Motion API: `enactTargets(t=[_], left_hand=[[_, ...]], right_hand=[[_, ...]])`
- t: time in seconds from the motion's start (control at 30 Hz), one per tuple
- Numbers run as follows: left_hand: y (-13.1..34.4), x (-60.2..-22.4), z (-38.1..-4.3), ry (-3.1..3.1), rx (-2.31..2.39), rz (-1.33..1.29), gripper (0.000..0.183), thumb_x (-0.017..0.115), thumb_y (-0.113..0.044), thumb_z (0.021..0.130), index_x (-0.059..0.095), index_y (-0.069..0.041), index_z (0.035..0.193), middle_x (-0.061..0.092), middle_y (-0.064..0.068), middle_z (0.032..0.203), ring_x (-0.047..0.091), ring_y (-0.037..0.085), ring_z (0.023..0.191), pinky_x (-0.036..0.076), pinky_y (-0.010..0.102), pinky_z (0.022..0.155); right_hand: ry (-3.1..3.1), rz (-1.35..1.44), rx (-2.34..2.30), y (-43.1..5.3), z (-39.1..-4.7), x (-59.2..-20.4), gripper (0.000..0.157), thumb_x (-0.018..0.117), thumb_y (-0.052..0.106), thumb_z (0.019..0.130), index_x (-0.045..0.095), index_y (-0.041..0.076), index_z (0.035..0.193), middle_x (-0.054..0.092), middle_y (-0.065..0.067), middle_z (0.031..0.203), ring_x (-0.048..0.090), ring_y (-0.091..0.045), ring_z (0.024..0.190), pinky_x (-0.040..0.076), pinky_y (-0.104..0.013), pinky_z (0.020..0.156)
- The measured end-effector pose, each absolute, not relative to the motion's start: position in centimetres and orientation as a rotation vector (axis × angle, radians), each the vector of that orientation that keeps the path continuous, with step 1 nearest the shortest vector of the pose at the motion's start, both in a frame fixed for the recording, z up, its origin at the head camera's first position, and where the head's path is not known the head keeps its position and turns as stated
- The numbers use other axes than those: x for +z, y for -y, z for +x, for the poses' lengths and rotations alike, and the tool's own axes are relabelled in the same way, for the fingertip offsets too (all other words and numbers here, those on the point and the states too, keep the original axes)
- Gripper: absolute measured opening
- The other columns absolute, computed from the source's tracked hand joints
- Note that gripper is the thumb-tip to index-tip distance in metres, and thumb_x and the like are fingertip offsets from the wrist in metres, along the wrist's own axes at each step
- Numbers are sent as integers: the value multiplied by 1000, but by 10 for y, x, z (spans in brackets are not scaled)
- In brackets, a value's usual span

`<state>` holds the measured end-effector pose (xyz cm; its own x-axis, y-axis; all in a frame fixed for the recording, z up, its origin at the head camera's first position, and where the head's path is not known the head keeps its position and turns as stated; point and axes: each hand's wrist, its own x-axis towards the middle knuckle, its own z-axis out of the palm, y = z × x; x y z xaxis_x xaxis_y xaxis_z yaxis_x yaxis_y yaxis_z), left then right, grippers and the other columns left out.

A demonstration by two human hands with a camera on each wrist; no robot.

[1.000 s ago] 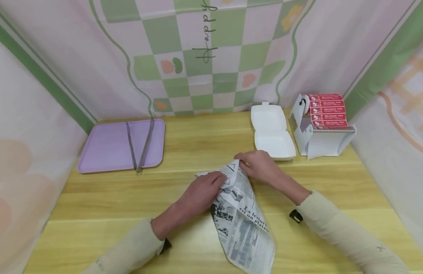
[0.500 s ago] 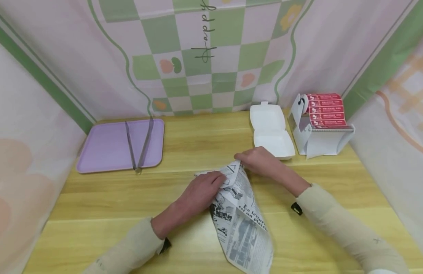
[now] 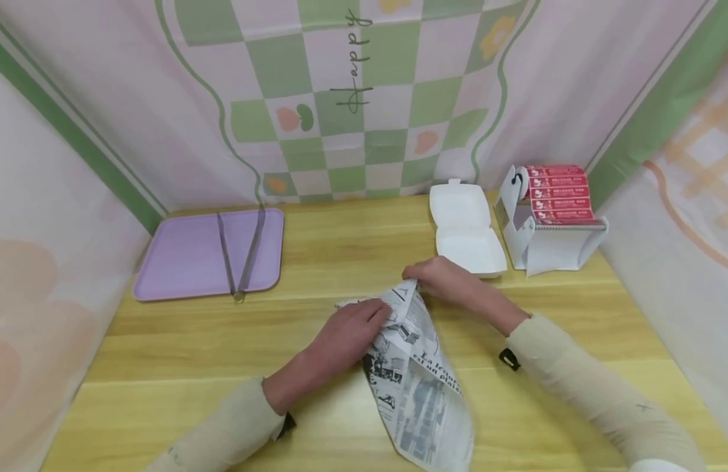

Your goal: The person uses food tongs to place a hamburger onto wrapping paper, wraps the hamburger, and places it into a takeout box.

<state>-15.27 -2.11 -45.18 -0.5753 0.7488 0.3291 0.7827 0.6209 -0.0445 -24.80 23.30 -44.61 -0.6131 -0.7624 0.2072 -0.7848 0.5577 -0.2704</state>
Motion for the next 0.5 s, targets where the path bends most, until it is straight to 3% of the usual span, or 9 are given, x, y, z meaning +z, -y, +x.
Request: enactTargets(t=[0.23,0.33,0.5], left_hand=[[20,-453,-152,2455,-129,-1238,30,64,-2,92,63,-5,121,67,4,116,69,15,102,58,23,82],[20,-453,-152,2437,-127,-1234,29,65,-1,90,64,-6,119,67,3,114,69,14,99,58,23,79],[19,-455,-152,2388,-79,-1231,30,67,-1,89,64,-6,118,68,4,114,70,14,97,59,23,78]], right_hand=[[3001,1316,704,-241,-251,-439,39,58,-3,91,68,11,126,72,-6,122,68,-17,100,57,-37,86],[2996,1333,664,-242,-251,-438,39,60,-2,91,68,11,127,72,-7,122,70,-19,101,57,-38,86],[2825,1352,475,-244,-248,-443,24,64,4,94,72,8,117,76,-7,109,73,-21,95,60,-36,82]])
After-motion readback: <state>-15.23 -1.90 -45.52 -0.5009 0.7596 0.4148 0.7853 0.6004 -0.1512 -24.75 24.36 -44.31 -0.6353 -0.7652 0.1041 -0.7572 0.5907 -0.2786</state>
